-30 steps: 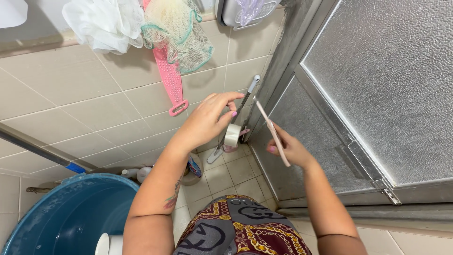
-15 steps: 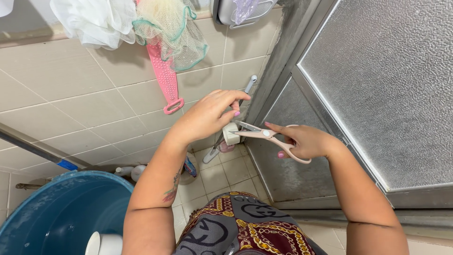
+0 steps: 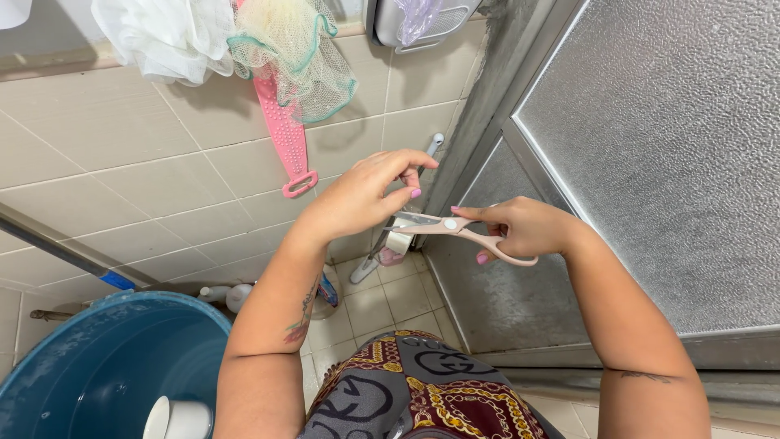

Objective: The person uses scissors and tape to secure a small white bin with a purple plastic liner to the tiled bathroom wall, then applies a strip of tape to the floor near the shower door base.

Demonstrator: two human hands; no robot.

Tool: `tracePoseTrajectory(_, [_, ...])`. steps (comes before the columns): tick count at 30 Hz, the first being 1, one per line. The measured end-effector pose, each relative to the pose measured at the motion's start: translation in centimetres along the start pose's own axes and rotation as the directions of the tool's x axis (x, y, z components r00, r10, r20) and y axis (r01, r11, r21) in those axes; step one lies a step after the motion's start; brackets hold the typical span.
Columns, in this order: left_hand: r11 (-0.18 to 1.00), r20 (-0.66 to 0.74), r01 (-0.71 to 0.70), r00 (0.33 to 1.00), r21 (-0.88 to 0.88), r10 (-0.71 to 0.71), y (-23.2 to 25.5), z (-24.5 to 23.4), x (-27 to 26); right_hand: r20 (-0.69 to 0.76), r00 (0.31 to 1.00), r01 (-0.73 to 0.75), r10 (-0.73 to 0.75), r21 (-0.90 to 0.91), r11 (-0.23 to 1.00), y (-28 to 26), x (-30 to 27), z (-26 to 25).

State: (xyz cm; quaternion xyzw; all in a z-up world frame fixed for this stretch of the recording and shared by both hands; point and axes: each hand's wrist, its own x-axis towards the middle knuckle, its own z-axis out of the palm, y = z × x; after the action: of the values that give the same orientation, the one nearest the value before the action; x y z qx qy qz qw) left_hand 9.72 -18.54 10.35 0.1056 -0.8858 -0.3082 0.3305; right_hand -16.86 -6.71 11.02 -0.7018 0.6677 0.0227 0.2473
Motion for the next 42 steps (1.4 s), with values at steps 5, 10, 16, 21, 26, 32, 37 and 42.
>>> tracePoseTrajectory(5, [0.999, -0.015, 0.003, 1.0, -0.04, -0.004, 0.2, -0.2, 0.2, -0.011, 0.998, 0.061, -0.061, 0.054, 0.997, 0.8, 0.5, 0.5])
tracePoseTrajectory(10, [0.978, -0.027, 0.069, 0.997, -0.197, -0.076, 0.1, -0.4, 0.2, 0.059, 0.998, -0.005, -0.001, 0.102, 0.995, 1.6, 1.1, 1.0])
tracePoseTrajectory(16, [0.897, 0.017, 0.2, 0.977, -0.395, -0.211, -2.4, 0.8, -0.7, 0.147, 0.97, 0.148, -0.194, 0.277, 0.95, 4.5, 2.3, 3.2])
tracePoseTrajectory(21, [0.739, 0.036, 0.167, 0.981, -0.652, -0.19, -7.8, 5.1, -3.6, 0.248, 0.939, 0.121, -0.237, 0.407, 0.905, 7.7, 3.1, 6.7])
tracePoseTrajectory(26, [0.247, 0.174, 0.229, 0.958, -0.942, -0.226, -8.7, 9.1, -9.6, 0.327, 0.809, 0.04, -0.489, 0.799, 0.601, 11.6, 4.5, 12.9])
tracePoseTrajectory(32, [0.383, 0.097, 0.118, 0.993, -0.916, -0.073, -5.0, 11.8, -13.2, 0.203, 0.748, -0.001, -0.632, 0.953, 0.304, 14.1, 6.2, 17.3])
tracePoseTrajectory(37, [0.612, 0.046, 0.249, 0.944, -0.751, -0.328, -2.8, 11.9, -13.0, 0.172, 0.764, 0.051, -0.622, 0.945, 0.324, 14.3, 6.0, 16.7])
tracePoseTrajectory(42, [0.591, 0.043, 0.253, 0.938, -0.766, -0.345, -2.5, 11.4, -12.7, 0.189, 0.784, 0.085, -0.591, 0.911, 0.404, 13.6, 5.9, 15.8])
